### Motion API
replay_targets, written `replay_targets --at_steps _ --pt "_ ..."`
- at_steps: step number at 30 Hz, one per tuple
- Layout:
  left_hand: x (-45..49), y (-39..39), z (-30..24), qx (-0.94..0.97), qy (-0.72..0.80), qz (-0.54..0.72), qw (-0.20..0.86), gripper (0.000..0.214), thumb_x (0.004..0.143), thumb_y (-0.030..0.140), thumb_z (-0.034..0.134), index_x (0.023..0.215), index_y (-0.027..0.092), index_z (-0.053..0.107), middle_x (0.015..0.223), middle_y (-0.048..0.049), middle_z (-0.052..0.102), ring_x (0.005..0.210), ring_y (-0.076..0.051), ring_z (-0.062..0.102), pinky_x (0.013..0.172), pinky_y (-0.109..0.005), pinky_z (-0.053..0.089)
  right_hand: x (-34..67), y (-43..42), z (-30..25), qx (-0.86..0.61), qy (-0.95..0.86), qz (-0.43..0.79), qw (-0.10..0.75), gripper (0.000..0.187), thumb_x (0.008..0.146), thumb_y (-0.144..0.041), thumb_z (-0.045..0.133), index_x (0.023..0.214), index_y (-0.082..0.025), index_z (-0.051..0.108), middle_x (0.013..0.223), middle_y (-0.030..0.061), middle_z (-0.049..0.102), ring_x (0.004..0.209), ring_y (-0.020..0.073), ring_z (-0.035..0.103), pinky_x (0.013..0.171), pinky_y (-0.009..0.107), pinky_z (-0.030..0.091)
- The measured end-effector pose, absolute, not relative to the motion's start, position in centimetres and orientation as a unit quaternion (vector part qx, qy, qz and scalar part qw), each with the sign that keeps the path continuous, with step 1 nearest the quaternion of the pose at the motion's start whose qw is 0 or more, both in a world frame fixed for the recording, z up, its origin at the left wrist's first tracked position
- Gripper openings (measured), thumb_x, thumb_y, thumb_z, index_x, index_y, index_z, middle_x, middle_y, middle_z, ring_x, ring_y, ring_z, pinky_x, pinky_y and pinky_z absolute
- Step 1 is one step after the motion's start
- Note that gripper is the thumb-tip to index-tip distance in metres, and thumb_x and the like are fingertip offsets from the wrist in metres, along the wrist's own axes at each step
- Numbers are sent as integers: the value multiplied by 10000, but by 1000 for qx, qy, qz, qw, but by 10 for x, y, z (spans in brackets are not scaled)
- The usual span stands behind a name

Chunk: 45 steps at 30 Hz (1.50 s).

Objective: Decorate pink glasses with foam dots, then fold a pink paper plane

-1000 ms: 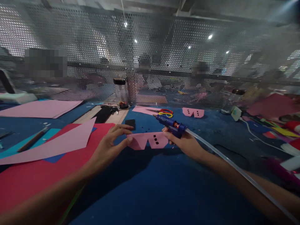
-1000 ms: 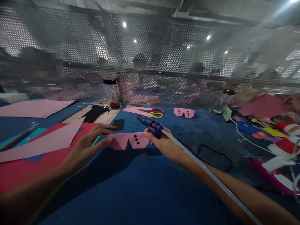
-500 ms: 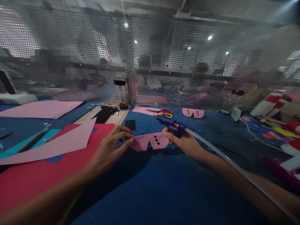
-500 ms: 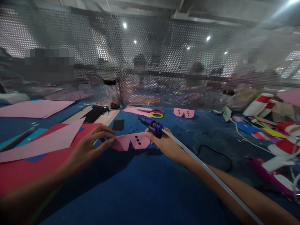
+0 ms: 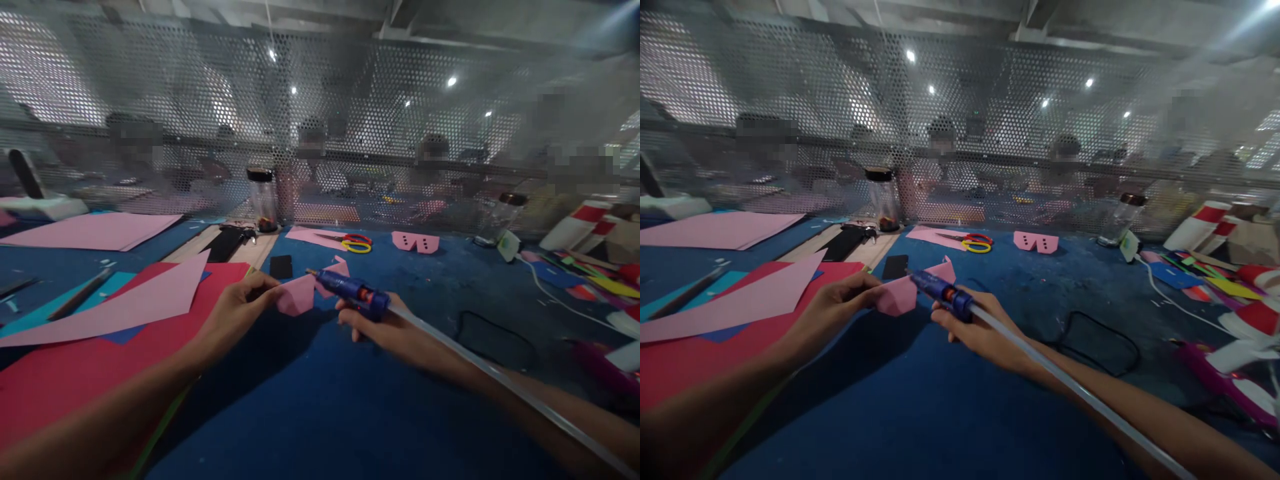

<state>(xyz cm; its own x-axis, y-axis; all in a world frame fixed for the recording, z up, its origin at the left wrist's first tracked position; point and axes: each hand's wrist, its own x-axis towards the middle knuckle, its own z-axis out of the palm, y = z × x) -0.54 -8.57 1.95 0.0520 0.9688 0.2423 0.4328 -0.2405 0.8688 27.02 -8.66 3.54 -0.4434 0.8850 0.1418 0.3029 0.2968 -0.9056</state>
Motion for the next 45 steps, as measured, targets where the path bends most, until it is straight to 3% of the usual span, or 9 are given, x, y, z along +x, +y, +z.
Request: replay_targets --at_steps 11,23,45 --pt "-2 -89 23 670 502 445 318 258 922 427 608 852 191 688 826 -16 662 807 -187 617 737 -291 467 266 -95 31 -370 -781 425 269 249 910 -420 632 846 -214 509 643 -57 516 508 95 552 478 209 433" --pt "-2 -90 21 685 492 435 315 259 934 443 584 847 225 693 831 -24 688 824 -210 650 758 -330 514 263 -99 33 -389 -791 405 242 217 910 -394 608 840 -215 509 634 -40 552 538 120 573 503 236 448" --pt "1 -93 23 698 501 422 290 292 933 459 573 828 205 670 806 -21 646 779 -188 602 718 -301 472 262 -95 29 -407 -809 354 235 184 870 -365 646 846 -210 550 642 -27 592 534 117 540 489 223 393"
